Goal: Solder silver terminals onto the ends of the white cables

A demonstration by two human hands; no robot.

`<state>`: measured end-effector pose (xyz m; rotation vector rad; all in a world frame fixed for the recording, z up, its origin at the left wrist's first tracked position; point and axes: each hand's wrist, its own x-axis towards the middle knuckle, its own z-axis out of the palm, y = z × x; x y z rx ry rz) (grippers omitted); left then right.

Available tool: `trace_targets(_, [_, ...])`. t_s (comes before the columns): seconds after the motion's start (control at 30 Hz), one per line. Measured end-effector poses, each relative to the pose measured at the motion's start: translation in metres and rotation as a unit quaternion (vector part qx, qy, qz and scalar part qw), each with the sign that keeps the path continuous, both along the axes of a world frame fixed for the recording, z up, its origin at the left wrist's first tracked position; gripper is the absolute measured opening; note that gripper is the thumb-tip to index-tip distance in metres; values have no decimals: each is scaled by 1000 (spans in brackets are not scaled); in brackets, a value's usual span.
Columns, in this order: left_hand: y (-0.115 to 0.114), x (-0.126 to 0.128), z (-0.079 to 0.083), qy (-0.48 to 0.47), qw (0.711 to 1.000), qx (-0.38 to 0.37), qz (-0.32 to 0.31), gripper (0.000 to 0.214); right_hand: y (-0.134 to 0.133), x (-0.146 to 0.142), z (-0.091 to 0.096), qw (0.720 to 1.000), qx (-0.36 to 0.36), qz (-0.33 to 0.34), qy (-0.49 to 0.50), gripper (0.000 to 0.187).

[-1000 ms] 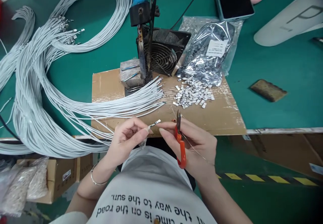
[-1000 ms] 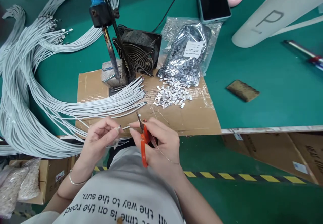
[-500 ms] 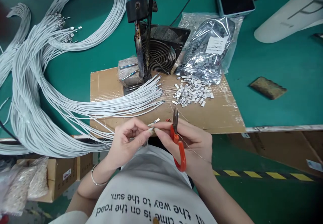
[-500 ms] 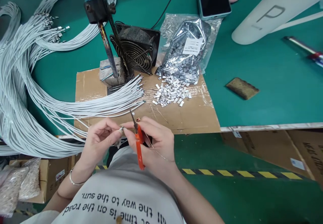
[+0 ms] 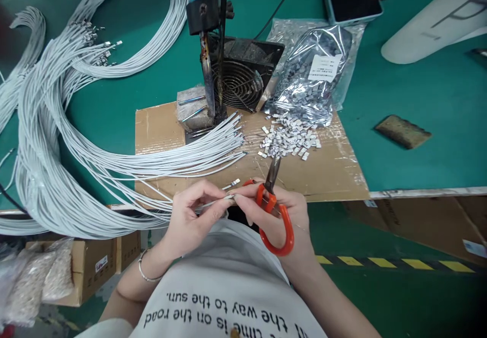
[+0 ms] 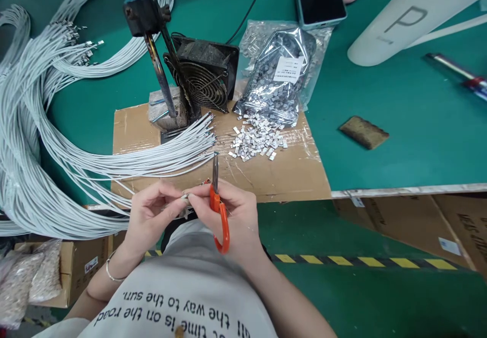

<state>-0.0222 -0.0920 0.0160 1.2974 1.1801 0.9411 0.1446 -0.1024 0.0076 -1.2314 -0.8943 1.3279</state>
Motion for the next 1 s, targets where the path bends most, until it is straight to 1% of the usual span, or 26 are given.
trace_targets(0.13, [1, -1, 0, 27, 999, 26, -13, 14, 4, 4, -3, 1000, -13, 19, 4, 11])
trace_targets(0.2, [3, -3, 2, 47, 998, 29, -34, 16, 5, 9, -3, 999, -23, 35, -5, 12])
trace_targets(0.27, [5, -7, 6, 66, 995, 21, -71, 18, 6, 16, -2, 996, -36, 82, -25, 16])
trace_targets(0.33, [10, -12, 8, 81, 989, 8, -121, 21, 9, 24, 1, 985, -40, 155, -61, 20])
trace_targets(0.4, [14, -15, 10, 97, 981, -13, -169, 22, 13, 31, 4, 968, -23, 222, -117, 25])
trace_targets(0.47, [17, -17, 9, 106, 977, -45, -180, 22, 17, 35, 6, 952, 5, 254, -173, 32])
trace_targets(0.5, [17, -17, 9, 101, 979, -64, -168, 22, 18, 35, 7, 948, 17, 254, -189, 34])
trace_targets(0.57, [18, -14, 7, 78, 986, -92, -117, 23, 21, 32, 8, 956, 27, 228, -181, 33])
trace_targets(0.63, [18, -9, 7, 55, 992, -95, -62, 24, 20, 27, 7, 973, 20, 182, -143, 26])
trace_targets(0.7, [18, -4, 8, 51, 995, -80, -29, 23, 18, 23, 5, 984, 15, 138, -110, 22])
trace_targets(0.77, [18, 0, 9, 59, 996, -63, -21, 21, 16, 22, 2, 989, 12, 114, -98, 19])
trace_targets(0.87, [19, 2, 10, 81, 996, -30, -27, 19, 14, 23, 1, 988, 10, 112, -103, 14])
trace_targets(0.93, [17, 3, 10, 106, 994, 8, -24, 17, 15, 23, 3, 988, 20, 105, -111, 15])
trace_targets(1.0, [14, 4, 8, 128, 990, 62, -17, 17, 17, 21, 5, 988, 32, 85, -124, 16])
